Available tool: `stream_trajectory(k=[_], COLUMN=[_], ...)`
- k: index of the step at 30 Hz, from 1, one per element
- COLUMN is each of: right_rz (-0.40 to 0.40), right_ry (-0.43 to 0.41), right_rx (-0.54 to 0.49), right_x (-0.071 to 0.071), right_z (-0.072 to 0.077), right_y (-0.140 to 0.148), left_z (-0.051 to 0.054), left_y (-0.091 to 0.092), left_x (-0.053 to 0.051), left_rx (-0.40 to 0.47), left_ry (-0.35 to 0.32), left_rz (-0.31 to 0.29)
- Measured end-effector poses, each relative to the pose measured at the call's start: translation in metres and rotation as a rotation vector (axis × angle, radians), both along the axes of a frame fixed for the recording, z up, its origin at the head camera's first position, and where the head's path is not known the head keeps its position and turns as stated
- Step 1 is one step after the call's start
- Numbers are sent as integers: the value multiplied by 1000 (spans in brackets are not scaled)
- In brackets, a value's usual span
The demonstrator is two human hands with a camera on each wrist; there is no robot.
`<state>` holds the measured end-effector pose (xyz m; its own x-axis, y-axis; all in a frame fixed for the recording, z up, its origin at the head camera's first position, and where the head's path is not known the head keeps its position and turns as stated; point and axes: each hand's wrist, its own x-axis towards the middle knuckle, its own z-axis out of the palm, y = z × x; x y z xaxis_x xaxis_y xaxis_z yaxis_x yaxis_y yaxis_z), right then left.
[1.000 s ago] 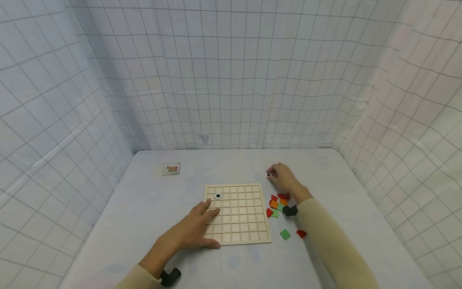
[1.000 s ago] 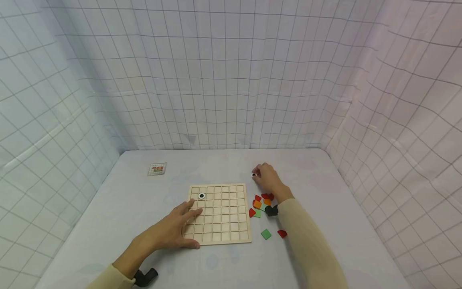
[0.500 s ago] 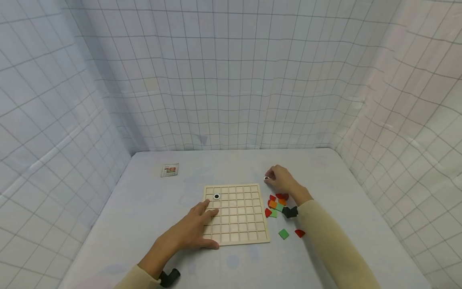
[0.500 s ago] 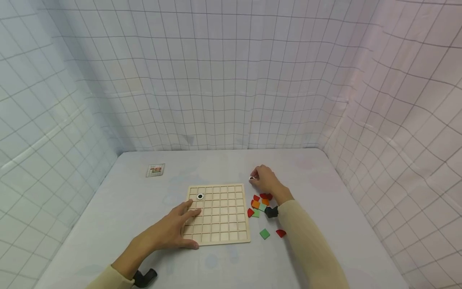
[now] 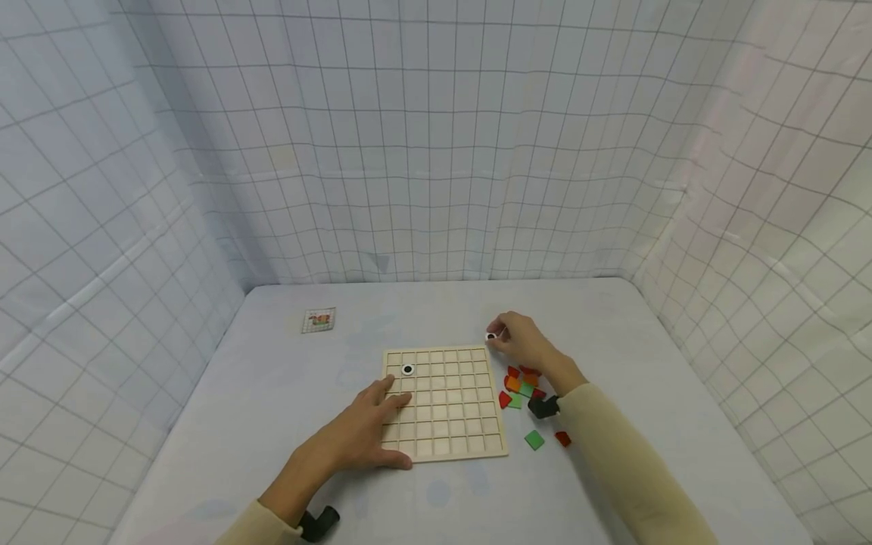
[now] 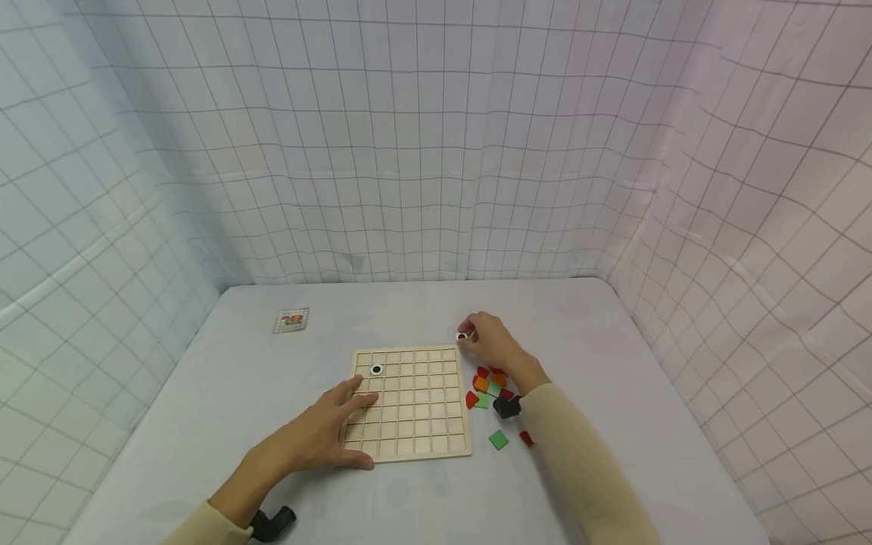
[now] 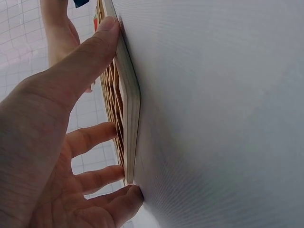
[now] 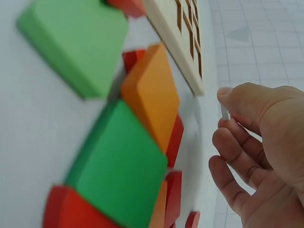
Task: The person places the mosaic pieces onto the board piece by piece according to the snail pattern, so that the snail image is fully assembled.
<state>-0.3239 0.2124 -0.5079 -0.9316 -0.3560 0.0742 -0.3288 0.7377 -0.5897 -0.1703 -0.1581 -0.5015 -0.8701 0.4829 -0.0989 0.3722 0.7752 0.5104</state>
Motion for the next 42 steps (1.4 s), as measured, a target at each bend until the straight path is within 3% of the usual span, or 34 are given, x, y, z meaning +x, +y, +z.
stream_trajectory(k=[11, 19, 25, 42], right_rz=[186, 301, 375, 382], right_ry=[64, 83, 149, 176], right_rx=[-55, -19, 14, 63], right_x=[14, 23, 27, 32], right_z=[5, -1, -3, 0], right_y=[-35, -66, -85, -105], left_z=[-3, -4, -5, -2], left_y=[-1, -1, -1, -1], left_x=[-2, -2, -3, 0], left_rx=[-3, -3, 1, -11], left_ry=[13, 20, 16, 9], left_rz=[-10, -10, -11, -8])
